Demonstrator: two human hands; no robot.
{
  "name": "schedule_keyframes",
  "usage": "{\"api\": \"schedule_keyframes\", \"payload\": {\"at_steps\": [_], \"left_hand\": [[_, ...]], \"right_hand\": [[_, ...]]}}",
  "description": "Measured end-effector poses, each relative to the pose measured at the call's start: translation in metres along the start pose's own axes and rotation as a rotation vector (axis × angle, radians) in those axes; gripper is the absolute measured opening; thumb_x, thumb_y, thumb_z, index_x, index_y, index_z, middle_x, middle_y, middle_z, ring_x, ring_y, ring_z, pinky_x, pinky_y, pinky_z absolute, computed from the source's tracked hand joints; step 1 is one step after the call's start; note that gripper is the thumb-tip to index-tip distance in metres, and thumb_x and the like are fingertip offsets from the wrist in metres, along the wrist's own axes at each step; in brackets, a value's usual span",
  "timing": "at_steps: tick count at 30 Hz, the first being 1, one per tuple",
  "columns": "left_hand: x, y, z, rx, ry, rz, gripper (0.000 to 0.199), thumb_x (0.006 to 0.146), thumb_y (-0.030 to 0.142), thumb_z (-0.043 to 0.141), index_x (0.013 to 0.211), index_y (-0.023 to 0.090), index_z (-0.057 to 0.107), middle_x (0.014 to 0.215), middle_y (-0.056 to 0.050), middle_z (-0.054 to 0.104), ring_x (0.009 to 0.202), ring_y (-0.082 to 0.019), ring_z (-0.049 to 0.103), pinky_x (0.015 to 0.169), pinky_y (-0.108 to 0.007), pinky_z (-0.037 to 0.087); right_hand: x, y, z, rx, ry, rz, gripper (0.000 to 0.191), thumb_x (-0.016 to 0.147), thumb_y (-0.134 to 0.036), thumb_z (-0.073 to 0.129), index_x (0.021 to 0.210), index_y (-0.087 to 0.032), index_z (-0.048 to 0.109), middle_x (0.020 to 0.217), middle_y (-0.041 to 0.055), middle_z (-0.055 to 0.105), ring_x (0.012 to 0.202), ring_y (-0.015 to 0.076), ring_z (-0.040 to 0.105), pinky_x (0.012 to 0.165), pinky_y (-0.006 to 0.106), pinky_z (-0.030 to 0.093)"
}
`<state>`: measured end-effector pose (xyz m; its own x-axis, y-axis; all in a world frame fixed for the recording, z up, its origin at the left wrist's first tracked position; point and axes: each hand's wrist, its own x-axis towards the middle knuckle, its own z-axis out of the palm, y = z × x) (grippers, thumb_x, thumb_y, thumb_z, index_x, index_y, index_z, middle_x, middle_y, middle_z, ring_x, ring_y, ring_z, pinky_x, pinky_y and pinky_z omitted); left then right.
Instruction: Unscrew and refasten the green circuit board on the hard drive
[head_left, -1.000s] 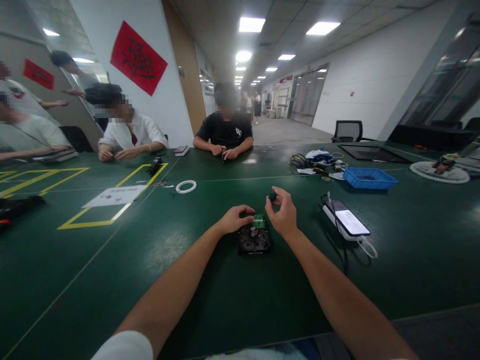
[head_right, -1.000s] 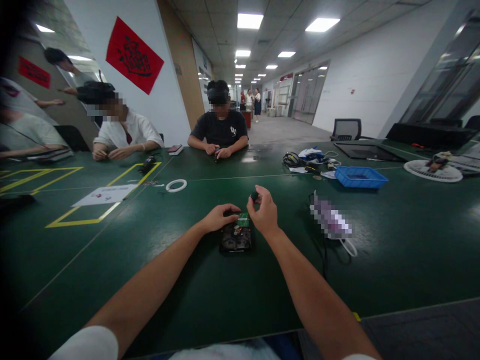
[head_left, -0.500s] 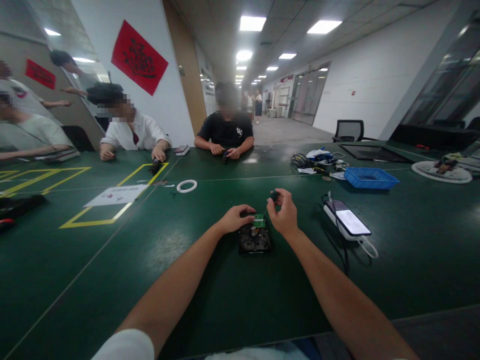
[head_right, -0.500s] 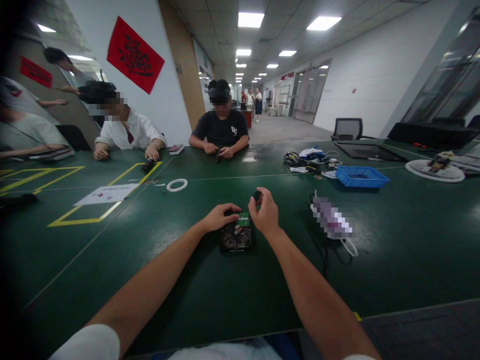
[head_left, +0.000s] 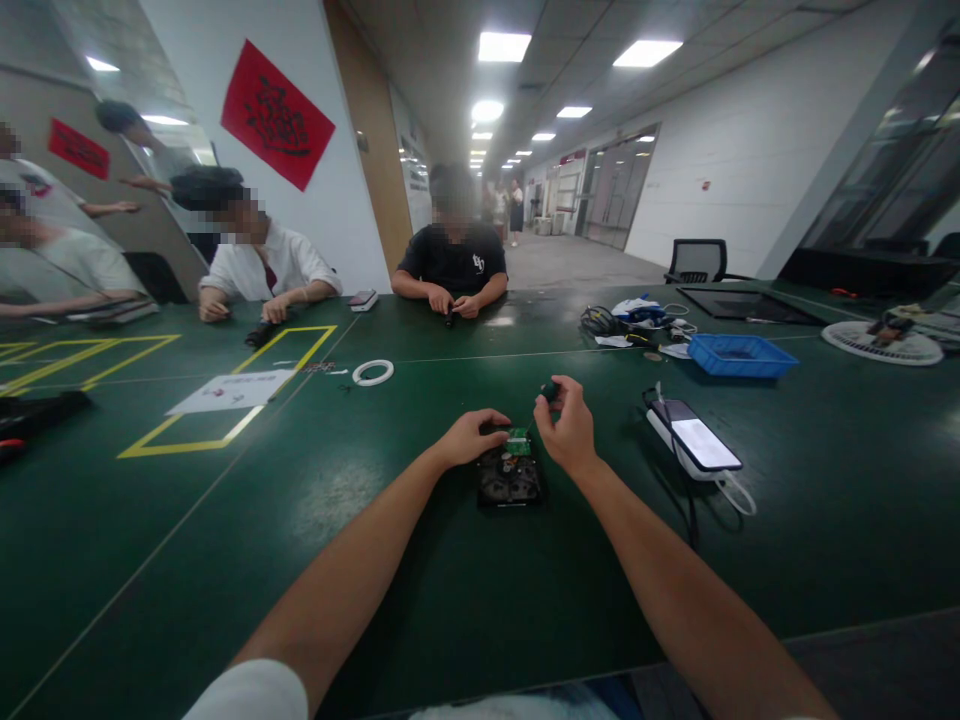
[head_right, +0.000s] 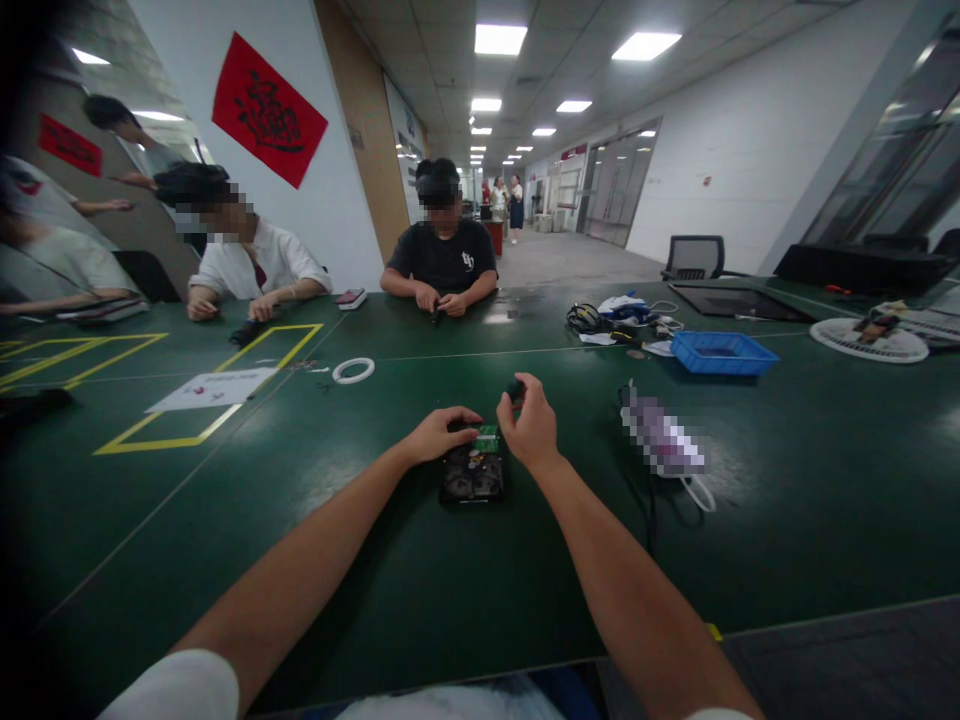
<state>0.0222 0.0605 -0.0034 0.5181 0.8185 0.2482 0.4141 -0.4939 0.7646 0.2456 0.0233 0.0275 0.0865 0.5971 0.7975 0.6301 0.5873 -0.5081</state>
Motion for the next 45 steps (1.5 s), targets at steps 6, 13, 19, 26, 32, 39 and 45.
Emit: {"api": "schedule_keyframes", "payload": {"at_steps": [6, 13, 19, 26, 32, 39, 45], "left_hand": [[0.0005, -0.0009, 0.0009, -0.014, -0.001, 0.005, 0.036, 0.086, 0.037, 0.07, 0.118, 0.02, 0.071, 0.117, -0.005, 0.073, 0.106, -0.023, 0.067, 0.101, -0.037, 0.05], [0.0007, 0.0, 0.0018, -0.013, 0.002, -0.017, 0.035, 0.086, 0.036, 0.071, 0.117, 0.02, 0.071, 0.117, -0.005, 0.073, 0.107, -0.023, 0.067, 0.102, -0.038, 0.05], [0.0005, -0.0005, 0.0023, -0.028, 0.009, -0.004, 0.036, 0.085, 0.037, 0.071, 0.117, 0.02, 0.071, 0.116, -0.005, 0.073, 0.107, -0.022, 0.067, 0.101, -0.037, 0.05], [0.0012, -0.003, 0.002, -0.005, 0.004, -0.01, 0.036, 0.085, 0.036, 0.072, 0.118, 0.022, 0.071, 0.116, -0.005, 0.073, 0.107, -0.022, 0.067, 0.101, -0.037, 0.05], [0.0011, -0.0028, 0.0018, -0.009, 0.008, -0.005, 0.035, 0.085, 0.036, 0.072, 0.117, 0.021, 0.071, 0.116, -0.005, 0.073, 0.106, -0.022, 0.068, 0.1, -0.037, 0.051], [0.0009, -0.0024, 0.0021, -0.012, 0.014, -0.004, 0.036, 0.086, 0.037, 0.071, 0.119, 0.022, 0.07, 0.116, -0.005, 0.073, 0.106, -0.022, 0.068, 0.1, -0.037, 0.051], [0.001, 0.001, 0.0005, -0.005, 0.002, -0.018, 0.035, 0.085, 0.036, 0.071, 0.117, 0.021, 0.071, 0.117, -0.005, 0.073, 0.109, -0.023, 0.067, 0.103, -0.039, 0.05]], "right_hand": [[0.001, 0.0002, -0.0022, -0.047, -0.034, -0.014, 0.045, 0.094, -0.042, 0.062, 0.131, -0.022, 0.048, 0.102, 0.0074, 0.063, 0.073, 0.0191, 0.065, 0.072, 0.039, 0.06], [-0.0005, 0.0025, 0.0024, -0.009, -0.004, -0.015, 0.046, 0.095, -0.037, 0.058, 0.136, -0.02, 0.045, 0.119, 0.0146, 0.062, 0.087, 0.0224, 0.069, 0.072, 0.038, 0.062], [0.0017, 0.0059, 0.0015, -0.065, -0.003, -0.019, 0.047, 0.093, -0.042, 0.063, 0.132, -0.02, 0.049, 0.11, 0.0116, 0.064, 0.075, 0.0206, 0.066, 0.073, 0.041, 0.062], [-0.0014, 0.0061, 0.0018, -0.024, -0.026, -0.039, 0.048, 0.097, -0.039, 0.056, 0.139, -0.02, 0.044, 0.123, 0.0156, 0.059, 0.092, 0.0234, 0.068, 0.072, 0.039, 0.064], [-0.0001, 0.0088, 0.0025, -0.026, -0.001, -0.023, 0.049, 0.096, -0.045, 0.059, 0.137, -0.021, 0.046, 0.12, 0.0142, 0.062, 0.09, 0.0233, 0.068, 0.071, 0.04, 0.065], [0.0012, 0.0019, -0.0016, -0.028, -0.028, -0.07, 0.043, 0.097, -0.036, 0.056, 0.136, -0.022, 0.047, 0.12, 0.014, 0.058, 0.095, 0.0233, 0.065, 0.074, 0.04, 0.064], [0.0013, 0.0043, 0.001, -0.029, 0.023, -0.037, 0.043, 0.095, -0.035, 0.058, 0.134, -0.021, 0.046, 0.12, 0.0139, 0.062, 0.091, 0.0233, 0.068, 0.071, 0.04, 0.064]]}}
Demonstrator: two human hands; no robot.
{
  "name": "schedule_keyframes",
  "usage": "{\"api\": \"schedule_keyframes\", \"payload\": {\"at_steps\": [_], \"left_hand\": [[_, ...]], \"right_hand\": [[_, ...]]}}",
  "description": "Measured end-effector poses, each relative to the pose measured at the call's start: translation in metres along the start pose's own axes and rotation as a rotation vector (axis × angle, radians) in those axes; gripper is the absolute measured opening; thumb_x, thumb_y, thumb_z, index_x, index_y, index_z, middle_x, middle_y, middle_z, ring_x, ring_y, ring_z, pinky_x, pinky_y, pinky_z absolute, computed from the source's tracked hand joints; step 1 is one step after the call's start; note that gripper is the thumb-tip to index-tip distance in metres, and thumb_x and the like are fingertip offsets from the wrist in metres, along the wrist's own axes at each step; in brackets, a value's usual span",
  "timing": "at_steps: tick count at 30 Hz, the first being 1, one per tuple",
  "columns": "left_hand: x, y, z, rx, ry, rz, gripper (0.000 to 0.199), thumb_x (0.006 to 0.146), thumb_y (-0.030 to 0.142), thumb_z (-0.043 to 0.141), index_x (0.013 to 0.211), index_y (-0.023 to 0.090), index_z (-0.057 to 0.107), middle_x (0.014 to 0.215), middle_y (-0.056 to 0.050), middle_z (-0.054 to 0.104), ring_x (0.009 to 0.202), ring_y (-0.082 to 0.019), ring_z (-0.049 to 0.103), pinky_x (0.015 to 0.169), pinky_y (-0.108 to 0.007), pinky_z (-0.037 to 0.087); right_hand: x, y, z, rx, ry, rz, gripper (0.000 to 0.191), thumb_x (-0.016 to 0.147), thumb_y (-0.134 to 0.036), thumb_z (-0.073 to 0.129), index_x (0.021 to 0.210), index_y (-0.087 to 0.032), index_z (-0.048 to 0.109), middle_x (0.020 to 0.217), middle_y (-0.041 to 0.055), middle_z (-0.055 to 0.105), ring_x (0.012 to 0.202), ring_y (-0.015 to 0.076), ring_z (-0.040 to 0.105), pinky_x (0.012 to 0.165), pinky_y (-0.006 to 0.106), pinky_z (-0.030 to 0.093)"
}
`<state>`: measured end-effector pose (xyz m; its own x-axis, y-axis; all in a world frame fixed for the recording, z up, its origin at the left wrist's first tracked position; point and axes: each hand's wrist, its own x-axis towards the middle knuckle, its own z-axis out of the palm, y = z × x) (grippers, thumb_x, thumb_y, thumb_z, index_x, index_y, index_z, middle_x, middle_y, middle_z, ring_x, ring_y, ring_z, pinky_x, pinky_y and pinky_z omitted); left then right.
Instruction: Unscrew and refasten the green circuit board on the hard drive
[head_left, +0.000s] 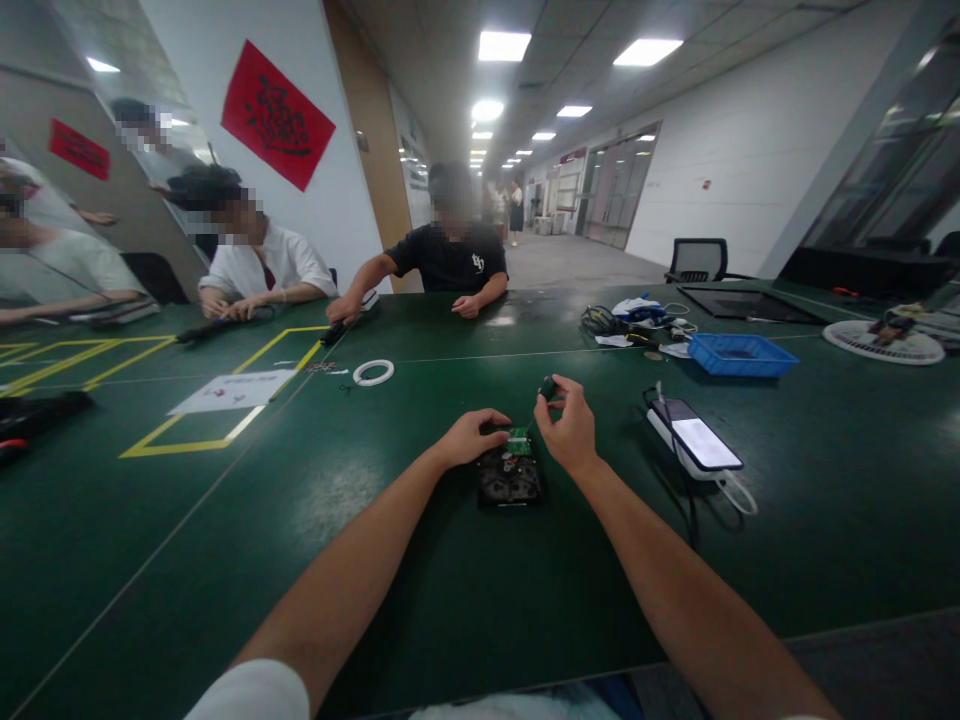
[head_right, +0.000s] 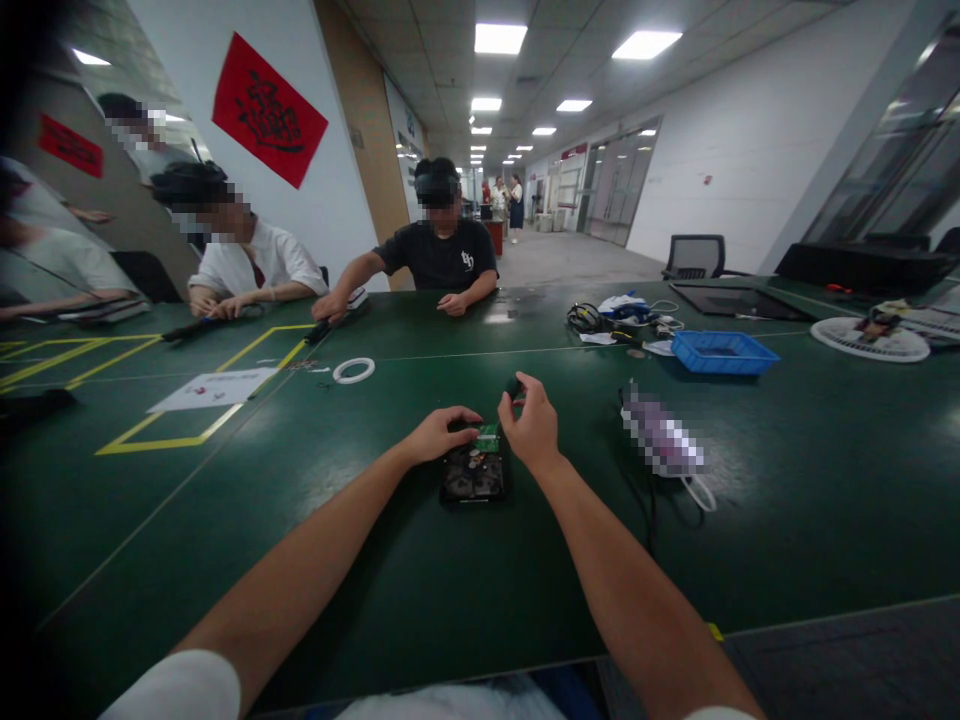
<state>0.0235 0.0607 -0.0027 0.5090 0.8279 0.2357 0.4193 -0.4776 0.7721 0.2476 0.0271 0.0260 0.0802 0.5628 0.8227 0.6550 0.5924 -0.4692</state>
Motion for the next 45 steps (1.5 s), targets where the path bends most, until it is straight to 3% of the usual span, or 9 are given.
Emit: {"api": "schedule_keyframes", "payload": {"at_steps": [6, 12, 20, 25, 31, 35, 41, 45], "left_hand": [[-0.0003, -0.0013, 0.0011, -0.007, 0.0, 0.023, 0.036, 0.086, 0.036, 0.07, 0.118, 0.021, 0.071, 0.117, -0.005, 0.073, 0.107, -0.023, 0.067, 0.102, -0.037, 0.05], [-0.0006, -0.0022, 0.0014, -0.017, 0.003, 0.023, 0.037, 0.086, 0.038, 0.071, 0.118, 0.02, 0.07, 0.115, -0.005, 0.073, 0.105, -0.022, 0.068, 0.101, -0.038, 0.051], [-0.0015, 0.0002, 0.0, -0.011, -0.004, 0.012, 0.036, 0.086, 0.036, 0.07, 0.119, 0.021, 0.07, 0.118, -0.005, 0.073, 0.108, -0.023, 0.067, 0.102, -0.038, 0.05], [-0.0022, 0.0034, -0.0006, -0.025, -0.01, -0.017, 0.038, 0.085, 0.038, 0.071, 0.118, 0.021, 0.07, 0.116, -0.006, 0.073, 0.106, -0.024, 0.067, 0.101, -0.039, 0.051], [-0.0023, 0.0038, -0.0009, -0.019, -0.004, 0.003, 0.036, 0.085, 0.036, 0.07, 0.117, 0.021, 0.071, 0.118, -0.005, 0.073, 0.109, -0.023, 0.067, 0.104, -0.039, 0.049], [-0.0013, 0.0022, -0.0003, -0.021, -0.005, 0.008, 0.036, 0.085, 0.037, 0.07, 0.118, 0.021, 0.071, 0.117, -0.005, 0.073, 0.108, -0.023, 0.067, 0.103, -0.038, 0.05], [-0.001, 0.0007, 0.0002, -0.02, -0.002, -0.015, 0.037, 0.084, 0.037, 0.071, 0.118, 0.021, 0.071, 0.117, -0.006, 0.073, 0.109, -0.024, 0.067, 0.104, -0.04, 0.049], [-0.0013, 0.0003, -0.0002, -0.022, 0.001, 0.002, 0.035, 0.085, 0.036, 0.071, 0.117, 0.021, 0.071, 0.118, -0.006, 0.072, 0.11, -0.024, 0.066, 0.105, -0.039, 0.049]], "right_hand": [[0.0005, -0.0034, -0.0043, -0.031, -0.048, -0.028, 0.039, 0.094, -0.037, 0.061, 0.13, -0.023, 0.05, 0.115, 0.0116, 0.061, 0.081, 0.0201, 0.065, 0.074, 0.04, 0.062], [-0.0012, -0.0037, -0.0021, -0.007, -0.046, -0.024, 0.039, 0.095, -0.034, 0.057, 0.132, -0.022, 0.048, 0.115, 0.0116, 0.064, 0.085, 0.0214, 0.067, 0.074, 0.039, 0.062], [0.0017, -0.0081, -0.0083, -0.054, -0.085, -0.045, 0.037, 0.096, -0.04, 0.058, 0.129, -0.024, 0.051, 0.098, 0.0065, 0.063, 0.074, 0.0196, 0.064, 0.073, 0.039, 0.06], [-0.0007, -0.0072, -0.0046, 0.019, -0.078, -0.016, 0.038, 0.097, -0.037, 0.055, 0.131, -0.023, 0.046, 0.116, 0.0122, 0.064, 0.084, 0.0214, 0.068, 0.077, 0.04, 0.061], [-0.0011, -0.0041, -0.0022, -0.008, -0.031, 0.022, 0.044, 0.093, -0.044, 0.063, 0.129, -0.023, 0.048, 0.107, 0.0089, 0.066, 0.075, 0.0203, 0.068, 0.073, 0.039, 0.061], [0.0001, -0.0062, -0.0062, -0.03, -0.09, -0.032, 0.04, 0.096, -0.041, 0.058, 0.132, -0.023, 0.051, 0.103, 0.0086, 0.066, 0.079, 0.0216, 0.067, 0.078, 0.042, 0.061], [0.0, -0.0056, -0.0012, 0.007, -0.031, -0.024, 0.043, 0.097, -0.039, 0.056, 0.135, -0.022, 0.048, 0.123, 0.0141, 0.064, 0.093, 0.0232, 0.069, 0.075, 0.04, 0.064], [-0.0005, -0.0014, 0.0009, 0.004, 0.0, -0.001, 0.044, 0.095, -0.043, 0.061, 0.132, -0.021, 0.049, 0.119, 0.0131, 0.066, 0.085, 0.022, 0.07, 0.072, 0.04, 0.064]]}}
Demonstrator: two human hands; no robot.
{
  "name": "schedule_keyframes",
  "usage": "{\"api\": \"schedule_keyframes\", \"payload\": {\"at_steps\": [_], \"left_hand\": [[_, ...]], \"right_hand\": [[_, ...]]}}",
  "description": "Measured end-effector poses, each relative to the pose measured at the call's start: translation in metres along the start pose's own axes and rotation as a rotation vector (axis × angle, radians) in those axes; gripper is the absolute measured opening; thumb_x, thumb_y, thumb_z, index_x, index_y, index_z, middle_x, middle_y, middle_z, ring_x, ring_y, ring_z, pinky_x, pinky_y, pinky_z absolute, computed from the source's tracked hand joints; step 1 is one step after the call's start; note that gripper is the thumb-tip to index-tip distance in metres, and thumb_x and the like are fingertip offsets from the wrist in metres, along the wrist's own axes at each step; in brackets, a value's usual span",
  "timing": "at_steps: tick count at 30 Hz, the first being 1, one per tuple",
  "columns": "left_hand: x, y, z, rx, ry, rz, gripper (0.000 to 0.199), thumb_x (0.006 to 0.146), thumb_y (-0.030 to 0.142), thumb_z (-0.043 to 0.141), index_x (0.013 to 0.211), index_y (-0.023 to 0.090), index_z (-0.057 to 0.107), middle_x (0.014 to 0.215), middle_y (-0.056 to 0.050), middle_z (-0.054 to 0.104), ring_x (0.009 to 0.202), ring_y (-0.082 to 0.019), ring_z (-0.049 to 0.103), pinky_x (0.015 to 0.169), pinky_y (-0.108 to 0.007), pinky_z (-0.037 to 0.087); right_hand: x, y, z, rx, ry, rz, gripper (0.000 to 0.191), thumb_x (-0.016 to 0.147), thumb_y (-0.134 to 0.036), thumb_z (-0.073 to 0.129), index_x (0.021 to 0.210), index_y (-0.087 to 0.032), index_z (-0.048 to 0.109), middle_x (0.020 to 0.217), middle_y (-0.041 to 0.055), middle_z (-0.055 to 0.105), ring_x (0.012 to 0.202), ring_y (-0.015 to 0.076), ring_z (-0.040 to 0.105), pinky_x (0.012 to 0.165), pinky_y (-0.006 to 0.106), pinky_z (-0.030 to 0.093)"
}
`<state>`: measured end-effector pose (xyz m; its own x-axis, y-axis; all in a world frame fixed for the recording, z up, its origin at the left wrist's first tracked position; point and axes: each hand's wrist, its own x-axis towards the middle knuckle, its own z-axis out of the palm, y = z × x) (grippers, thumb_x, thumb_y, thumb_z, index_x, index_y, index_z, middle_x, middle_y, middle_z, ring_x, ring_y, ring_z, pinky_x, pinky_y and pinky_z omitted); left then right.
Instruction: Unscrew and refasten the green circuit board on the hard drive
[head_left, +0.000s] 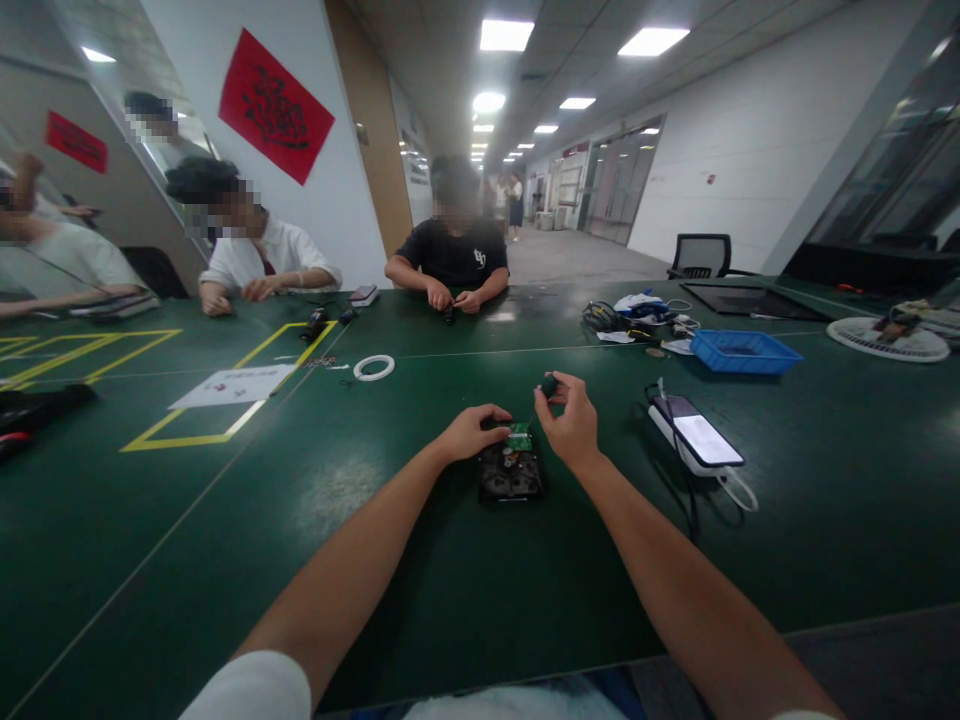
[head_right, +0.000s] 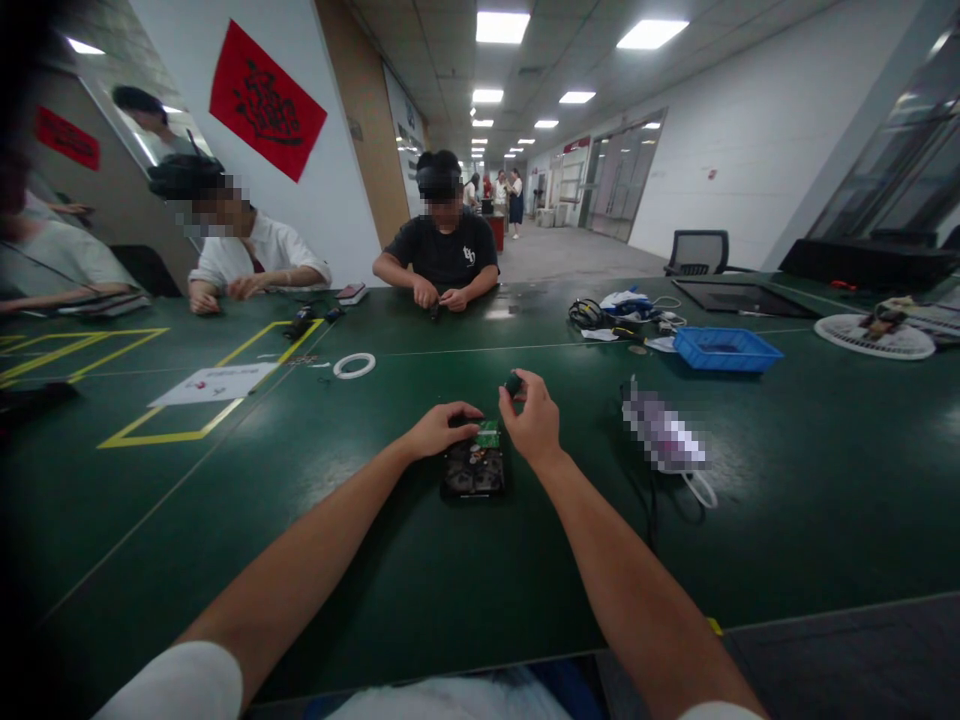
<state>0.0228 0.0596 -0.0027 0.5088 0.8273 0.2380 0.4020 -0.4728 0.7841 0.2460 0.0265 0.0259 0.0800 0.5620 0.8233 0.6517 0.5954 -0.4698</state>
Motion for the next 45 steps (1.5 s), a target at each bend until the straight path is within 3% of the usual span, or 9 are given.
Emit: {"api": "schedule_keyframes", "payload": {"at_steps": [4, 10, 16, 24, 29, 38, 45], "left_hand": [[0.0, -0.001, 0.0, -0.005, 0.0, 0.0, 0.035, 0.085, 0.035, 0.071, 0.117, 0.021, 0.071, 0.117, -0.005, 0.073, 0.109, -0.023, 0.067, 0.103, -0.038, 0.049], [0.0, -0.003, 0.001, 0.004, 0.001, 0.017, 0.037, 0.086, 0.038, 0.071, 0.119, 0.021, 0.07, 0.117, -0.005, 0.073, 0.108, -0.023, 0.067, 0.103, -0.038, 0.049], [0.0, -0.004, 0.001, 0.016, -0.001, 0.024, 0.036, 0.086, 0.038, 0.071, 0.118, 0.021, 0.071, 0.117, -0.005, 0.073, 0.108, -0.023, 0.067, 0.102, -0.038, 0.05], [0.0, 0.0, 0.0, 0.03, -0.007, 0.017, 0.036, 0.087, 0.037, 0.069, 0.12, 0.021, 0.07, 0.117, -0.005, 0.073, 0.108, -0.023, 0.067, 0.102, -0.038, 0.05], [-0.001, 0.003, -0.001, 0.02, -0.009, 0.006, 0.038, 0.086, 0.037, 0.07, 0.12, 0.021, 0.07, 0.116, -0.005, 0.073, 0.107, -0.023, 0.068, 0.101, -0.038, 0.051], [0.0, -0.001, 0.0, 0.019, -0.012, 0.009, 0.037, 0.086, 0.037, 0.07, 0.119, 0.02, 0.07, 0.119, -0.006, 0.072, 0.109, -0.023, 0.067, 0.103, -0.038, 0.05], [-0.001, 0.0, 0.0, 0.016, 0.0, 0.011, 0.036, 0.086, 0.037, 0.07, 0.118, 0.02, 0.07, 0.116, -0.006, 0.073, 0.106, -0.023, 0.068, 0.1, -0.038, 0.051]], "right_hand": [[0.001, -0.001, -0.005, -0.054, -0.018, -0.036, 0.039, 0.096, -0.041, 0.06, 0.13, -0.022, 0.053, 0.109, 0.0105, 0.067, 0.082, 0.0221, 0.068, 0.076, 0.042, 0.062], [0.004, -0.008, -0.01, -0.043, -0.071, -0.073, 0.033, 0.099, -0.035, 0.053, 0.13, -0.024, 0.055, 0.11, 0.0102, 0.065, 0.089, 0.0226, 0.067, 0.081, 0.042, 0.061], [0.002, -0.005, -0.006, -0.019, -0.001, -0.047, 0.034, 0.097, -0.035, 0.058, 0.127, -0.023, 0.052, 0.117, 0.0116, 0.065, 0.087, 0.0212, 0.068, 0.078, 0.039, 0.062], [0.004, -0.006, -0.009, -0.048, 0.016, -0.101, 0.029, 0.095, -0.036, 0.061, 0.12, -0.022, 0.055, 0.11, 0.0099, 0.063, 0.081, 0.0193, 0.065, 0.076, 0.037, 0.061], [0.001, -0.007, -0.006, -0.01, -0.014, -0.09, 0.032, 0.096, -0.034, 0.057, 0.125, -0.022, 0.051, 0.115, 0.0116, 0.064, 0.086, 0.0211, 0.067, 0.077, 0.038, 0.061], [0.0, -0.007, -0.007, -0.051, -0.036, -0.083, 0.037, 0.095, -0.04, 0.062, 0.126, -0.022, 0.051, 0.106, 0.0085, 0.062, 0.074, 0.0183, 0.063, 0.072, 0.038, 0.06], [-0.003, -0.001, 0.0, -0.002, -0.039, -0.019, 0.044, 0.096, -0.036, 0.059, 0.135, -0.021, 0.045, 0.115, 0.0122, 0.066, 0.083, 0.0216, 0.069, 0.075, 0.04, 0.062]]}}
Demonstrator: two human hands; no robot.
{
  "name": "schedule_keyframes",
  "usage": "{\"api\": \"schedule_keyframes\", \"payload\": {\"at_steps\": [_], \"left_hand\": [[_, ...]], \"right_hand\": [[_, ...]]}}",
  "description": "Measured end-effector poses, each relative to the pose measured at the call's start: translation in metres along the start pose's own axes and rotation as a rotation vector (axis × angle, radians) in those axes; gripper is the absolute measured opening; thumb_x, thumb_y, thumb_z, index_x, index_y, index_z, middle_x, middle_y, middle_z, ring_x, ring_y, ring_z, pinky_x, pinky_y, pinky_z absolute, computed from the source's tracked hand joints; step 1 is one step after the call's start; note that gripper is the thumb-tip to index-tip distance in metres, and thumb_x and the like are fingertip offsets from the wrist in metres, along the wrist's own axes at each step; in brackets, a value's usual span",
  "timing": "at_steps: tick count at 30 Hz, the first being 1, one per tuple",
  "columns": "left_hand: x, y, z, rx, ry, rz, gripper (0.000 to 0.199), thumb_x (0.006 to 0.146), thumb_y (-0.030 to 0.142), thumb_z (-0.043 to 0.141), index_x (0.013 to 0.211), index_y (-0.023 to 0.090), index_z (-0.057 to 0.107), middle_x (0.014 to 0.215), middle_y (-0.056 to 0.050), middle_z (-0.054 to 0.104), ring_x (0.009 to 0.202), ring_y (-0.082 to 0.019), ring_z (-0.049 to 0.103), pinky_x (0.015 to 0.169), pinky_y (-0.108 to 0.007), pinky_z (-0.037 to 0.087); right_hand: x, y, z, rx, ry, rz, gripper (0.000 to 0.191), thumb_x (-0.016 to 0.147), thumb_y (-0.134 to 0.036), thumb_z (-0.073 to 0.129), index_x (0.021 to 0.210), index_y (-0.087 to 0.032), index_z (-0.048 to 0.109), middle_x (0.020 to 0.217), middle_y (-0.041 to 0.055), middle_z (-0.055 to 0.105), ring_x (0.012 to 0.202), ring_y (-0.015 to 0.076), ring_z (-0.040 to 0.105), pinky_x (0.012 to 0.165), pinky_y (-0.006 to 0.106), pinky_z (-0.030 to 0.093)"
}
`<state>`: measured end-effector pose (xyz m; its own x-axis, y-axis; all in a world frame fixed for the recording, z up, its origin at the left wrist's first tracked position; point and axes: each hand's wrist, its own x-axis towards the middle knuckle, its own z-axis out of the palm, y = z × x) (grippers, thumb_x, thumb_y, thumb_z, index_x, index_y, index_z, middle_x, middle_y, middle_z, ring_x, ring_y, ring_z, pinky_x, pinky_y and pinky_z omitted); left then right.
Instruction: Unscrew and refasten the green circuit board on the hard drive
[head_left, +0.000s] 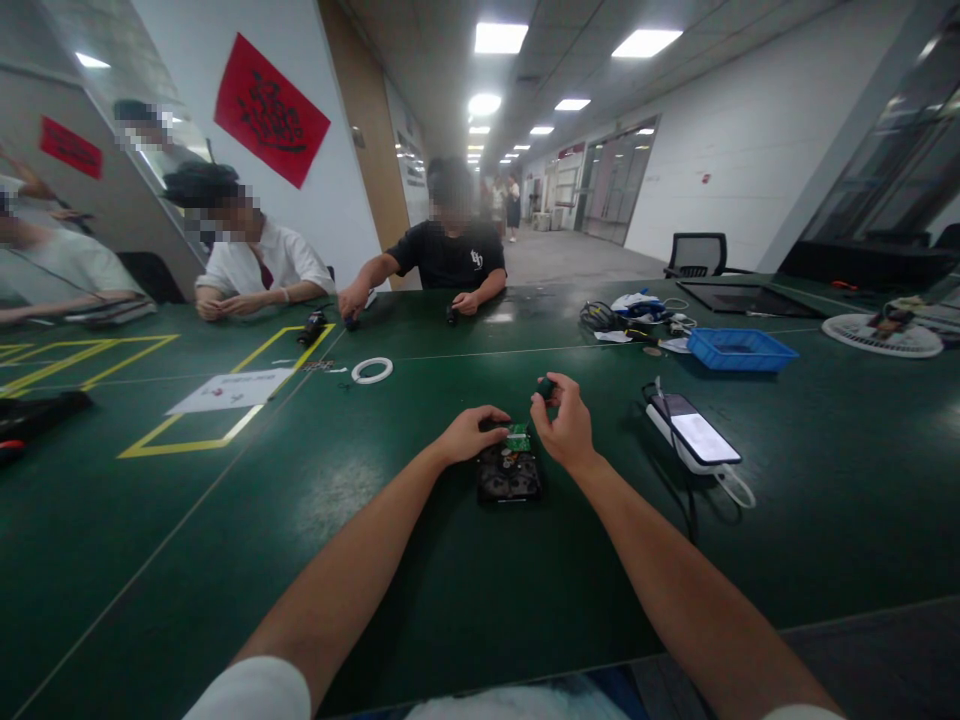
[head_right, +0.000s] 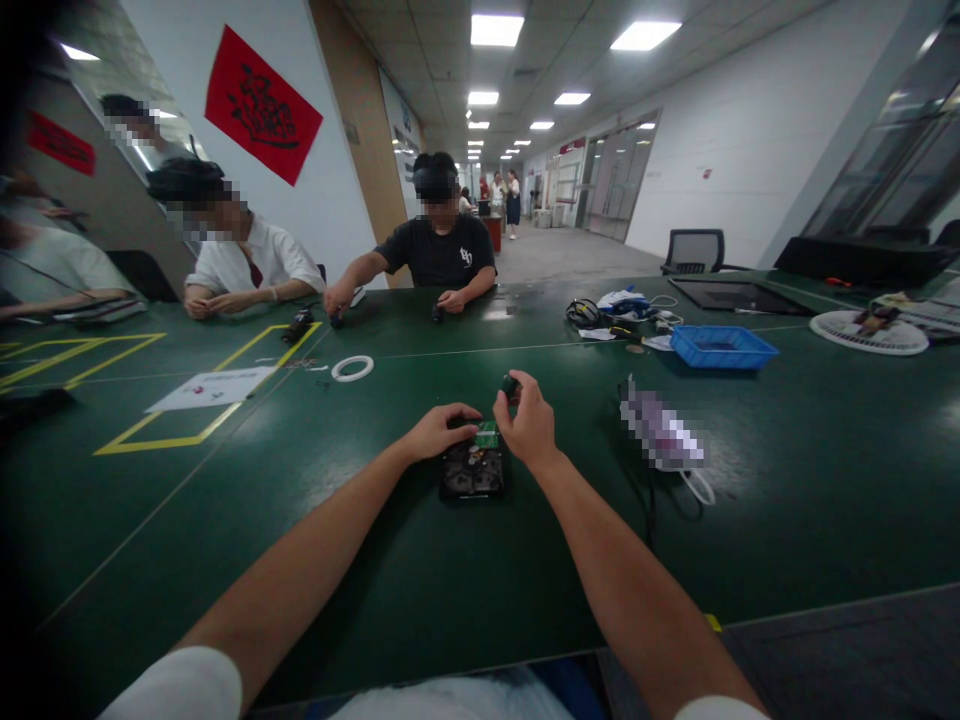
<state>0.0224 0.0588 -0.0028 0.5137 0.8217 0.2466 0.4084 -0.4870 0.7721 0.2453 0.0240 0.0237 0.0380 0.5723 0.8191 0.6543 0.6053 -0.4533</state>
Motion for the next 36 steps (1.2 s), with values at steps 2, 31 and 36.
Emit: {"api": "schedule_keyframes", "payload": {"at_steps": [2, 31, 36], "left_hand": [[0.0001, 0.0003, 0.0, 0.002, 0.002, 0.0, 0.036, 0.086, 0.037, 0.07, 0.117, 0.02, 0.071, 0.116, -0.006, 0.073, 0.106, -0.023, 0.068, 0.1, -0.038, 0.051], [0.0008, 0.0005, 0.0006, -0.006, 0.002, -0.016, 0.037, 0.084, 0.036, 0.072, 0.118, 0.021, 0.071, 0.117, -0.006, 0.073, 0.108, -0.023, 0.067, 0.104, -0.04, 0.049], [0.0006, 0.0019, 0.0005, -0.02, -0.001, -0.01, 0.035, 0.085, 0.037, 0.07, 0.117, 0.021, 0.071, 0.114, -0.006, 0.073, 0.106, -0.023, 0.068, 0.101, -0.039, 0.051]], "right_hand": [[0.0003, 0.0012, 0.0008, -0.001, 0.019, 0.014, 0.045, 0.094, -0.039, 0.063, 0.132, -0.022, 0.046, 0.111, 0.0109, 0.066, 0.079, 0.021, 0.069, 0.073, 0.039, 0.062], [0.004, -0.0033, -0.0043, -0.016, 0.029, -0.016, 0.038, 0.094, -0.035, 0.06, 0.128, -0.022, 0.048, 0.116, 0.0119, 0.061, 0.08, 0.0201, 0.066, 0.07, 0.039, 0.062], [0.0038, -0.0028, -0.0048, -0.018, 0.015, -0.036, 0.038, 0.093, -0.036, 0.061, 0.126, -0.022, 0.049, 0.115, 0.0121, 0.059, 0.079, 0.0194, 0.064, 0.07, 0.038, 0.062]]}}
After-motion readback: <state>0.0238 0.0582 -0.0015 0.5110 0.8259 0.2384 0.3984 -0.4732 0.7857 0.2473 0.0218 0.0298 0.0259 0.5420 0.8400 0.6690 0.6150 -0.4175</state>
